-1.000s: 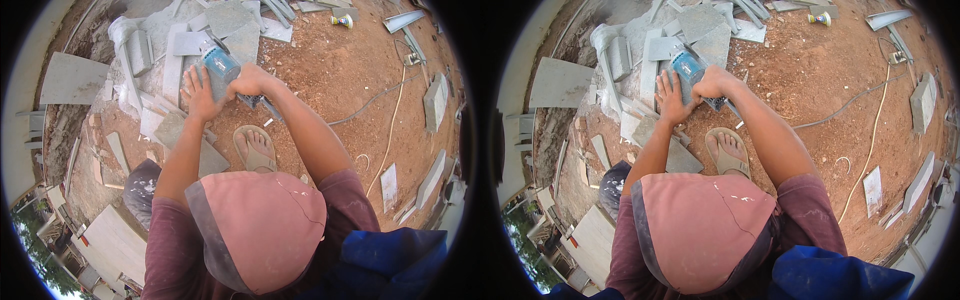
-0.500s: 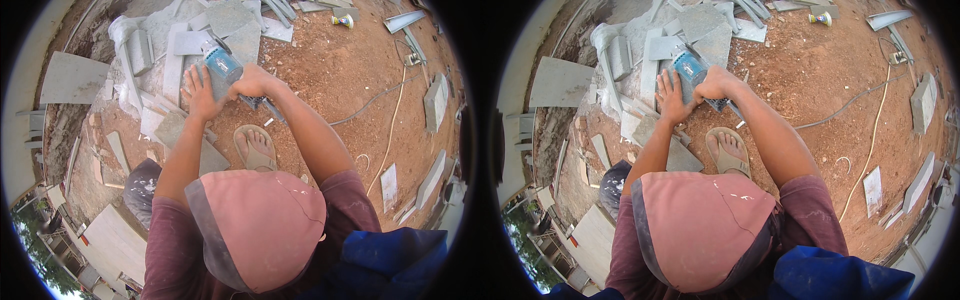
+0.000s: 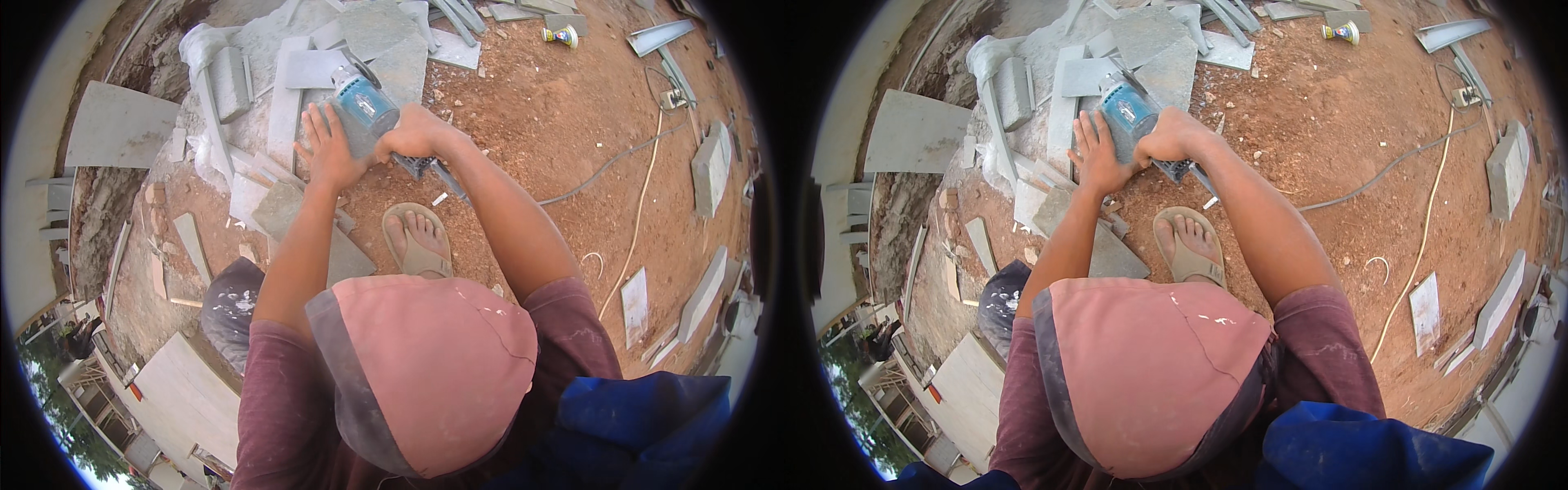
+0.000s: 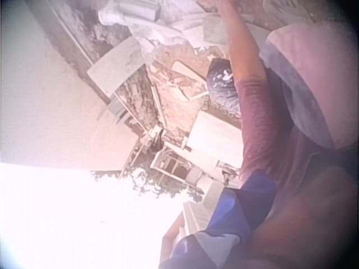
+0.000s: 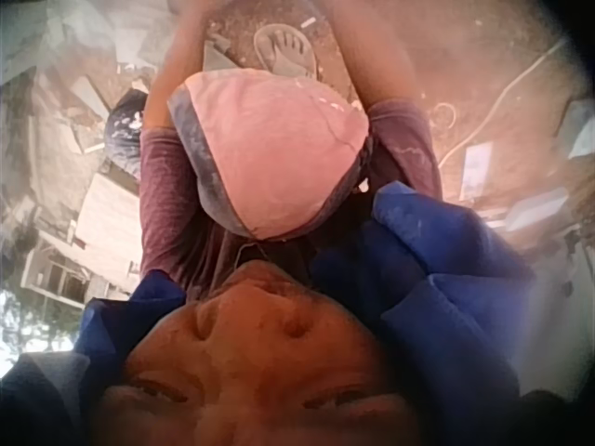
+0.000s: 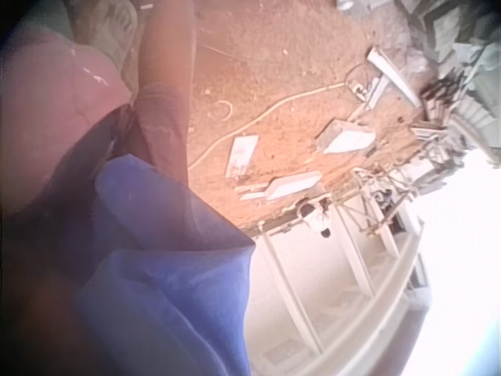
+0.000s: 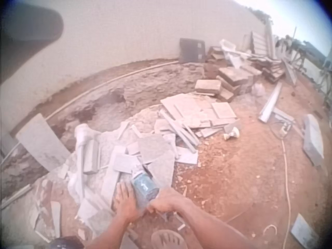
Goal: The person uses an angle grinder to cut a rectangular tile on the ground. They hold the tile steady with their left hand while operating the tool with their right hand, cutting through the material to create a straight edge.
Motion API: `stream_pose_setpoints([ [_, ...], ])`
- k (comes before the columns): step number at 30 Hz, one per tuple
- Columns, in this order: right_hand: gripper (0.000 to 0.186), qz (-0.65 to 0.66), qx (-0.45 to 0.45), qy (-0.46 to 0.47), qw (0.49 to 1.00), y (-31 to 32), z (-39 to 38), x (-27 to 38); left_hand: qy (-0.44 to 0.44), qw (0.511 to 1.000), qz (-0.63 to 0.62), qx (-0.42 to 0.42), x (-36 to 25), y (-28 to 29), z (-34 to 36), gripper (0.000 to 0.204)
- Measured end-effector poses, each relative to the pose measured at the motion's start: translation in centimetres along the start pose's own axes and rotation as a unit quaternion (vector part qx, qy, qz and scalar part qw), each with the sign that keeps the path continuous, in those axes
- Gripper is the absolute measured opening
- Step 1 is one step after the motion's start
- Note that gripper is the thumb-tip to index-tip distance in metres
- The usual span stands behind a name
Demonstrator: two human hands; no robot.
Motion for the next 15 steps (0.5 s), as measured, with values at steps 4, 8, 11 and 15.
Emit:
stream_pose_setpoints([
  [4,0.05,-0.007,-0.003,-0.007,1.0,0.2,-0.2,-0.2,0.009,1.0,0.022,0.011,-0.6,0.7,0.2,0.157],
  [8,0.048,-0.016,-0.011,-0.006,1.0,0.4,-0.7,0.5,0.007,0.999,0.036,0.009,-0.6,1.0,0.1,0.156],
  [11,0.048,-0.018,-0.006,-0.011,1.0,0.2,-0.5,-0.1,-0.014,0.999,0.047,-0.011,-1.0,1.3,0.2,0.153],
  [15,0.03,-0.013,-0.018,0.005,1.0,-0.1,-0.1,-0.8,-0.021,0.999,0.029,-0.007,-1.0,1.5,0.1,0.148],
])
Point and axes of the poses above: each hand's wrist, its own z-axis towards the middle knuckle, its own y-axis out of the back of the hand, x = y × z, the point moved 8 cm from there along z, towards the middle knuckle, and after that the axes turned 11 degrees about y, right-handed, at the moved point
